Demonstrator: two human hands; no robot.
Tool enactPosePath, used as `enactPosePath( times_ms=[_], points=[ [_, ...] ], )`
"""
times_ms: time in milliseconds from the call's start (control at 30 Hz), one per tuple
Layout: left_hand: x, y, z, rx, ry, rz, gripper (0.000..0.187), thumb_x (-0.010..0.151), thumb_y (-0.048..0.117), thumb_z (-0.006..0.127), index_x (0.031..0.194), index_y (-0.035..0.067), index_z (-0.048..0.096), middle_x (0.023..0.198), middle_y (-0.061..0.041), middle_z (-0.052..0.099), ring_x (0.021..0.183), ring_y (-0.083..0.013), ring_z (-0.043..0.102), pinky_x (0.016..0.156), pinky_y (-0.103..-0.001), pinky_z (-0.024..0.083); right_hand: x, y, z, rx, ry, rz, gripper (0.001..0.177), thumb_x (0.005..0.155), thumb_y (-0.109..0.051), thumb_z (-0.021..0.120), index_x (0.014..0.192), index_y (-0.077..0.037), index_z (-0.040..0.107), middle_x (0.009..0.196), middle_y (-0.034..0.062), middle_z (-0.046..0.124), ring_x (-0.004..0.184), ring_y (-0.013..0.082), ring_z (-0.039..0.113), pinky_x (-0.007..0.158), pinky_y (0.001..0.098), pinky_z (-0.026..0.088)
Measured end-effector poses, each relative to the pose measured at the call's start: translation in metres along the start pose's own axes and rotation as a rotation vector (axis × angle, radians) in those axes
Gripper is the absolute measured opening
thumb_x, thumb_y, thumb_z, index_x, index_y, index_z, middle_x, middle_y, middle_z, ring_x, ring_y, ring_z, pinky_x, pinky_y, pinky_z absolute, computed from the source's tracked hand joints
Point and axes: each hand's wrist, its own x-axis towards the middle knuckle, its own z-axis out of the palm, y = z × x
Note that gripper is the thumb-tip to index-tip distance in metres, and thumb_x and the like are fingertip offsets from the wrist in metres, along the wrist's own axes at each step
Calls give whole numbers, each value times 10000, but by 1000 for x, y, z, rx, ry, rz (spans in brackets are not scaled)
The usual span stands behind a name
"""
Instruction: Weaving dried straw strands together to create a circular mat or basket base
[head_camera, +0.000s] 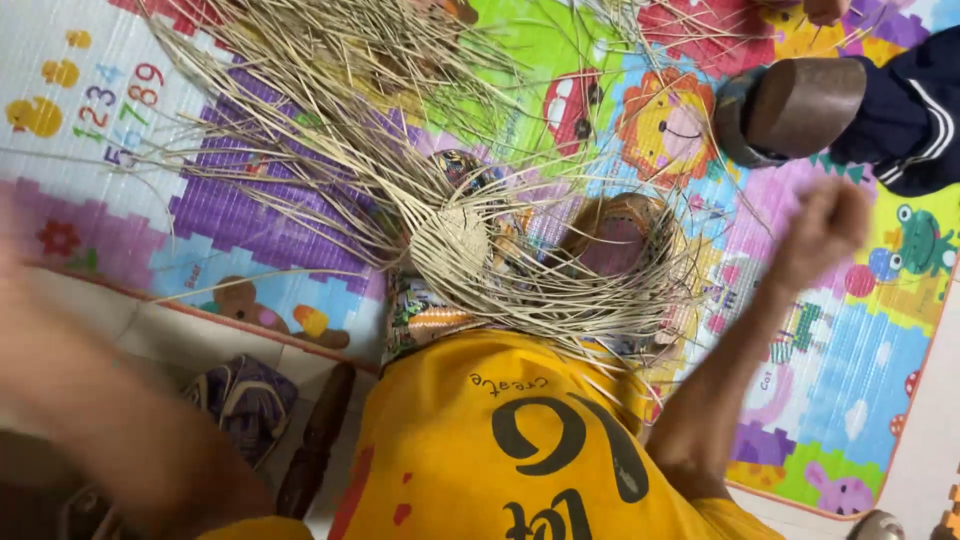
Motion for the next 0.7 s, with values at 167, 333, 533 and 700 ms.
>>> enactPosePath(
  times_ms=[167, 333, 533, 700],
  points=[
    [-3, -43, 174, 289, -77, -58, 208, 959, 138, 510, 901, 9, 663, 656, -104, 653, 803, -203, 591, 716, -257, 450, -33, -267, 120, 362, -223, -534, 291, 889, 147, 663, 1161, 46, 679, 1073, 257, 691, 947, 413, 671, 779, 481, 565],
    [-23, -50, 205, 8, -83, -279, 295, 1038, 166, 556, 1095, -91, 688, 442, -117, 610, 325, -138, 528, 395, -217, 413, -86, -290, 145, 707, -444, -539, 356, 861, 62, 720, 1206, -25, 707, 1163, 205, 733, 1086, 388, 697, 982, 535, 542],
    [-41, -38, 189, -340, 9, -294, 269, 997, 98, 537, 1156, -97, 632, 380, -1, 374, 369, -71, 331, 479, -235, 331, -78, -302, 130, 746, -580, -401, 336, 914, 65, 646, 1237, 10, 715, 1003, 199, 678, 782, 309, 675, 688, 424, 588],
    [-41, 0, 177, -688, 6, -79, 236, 969, 51, 663, 1143, -82, 576, 661, 33, 498, 554, -82, 450, 567, -249, 359, -51, -265, 132, 531, -491, -272, 253, 871, 32, 569, 1033, -78, 729, 895, 75, 682, 663, 125, 502, 524, 244, 424]
  ],
)
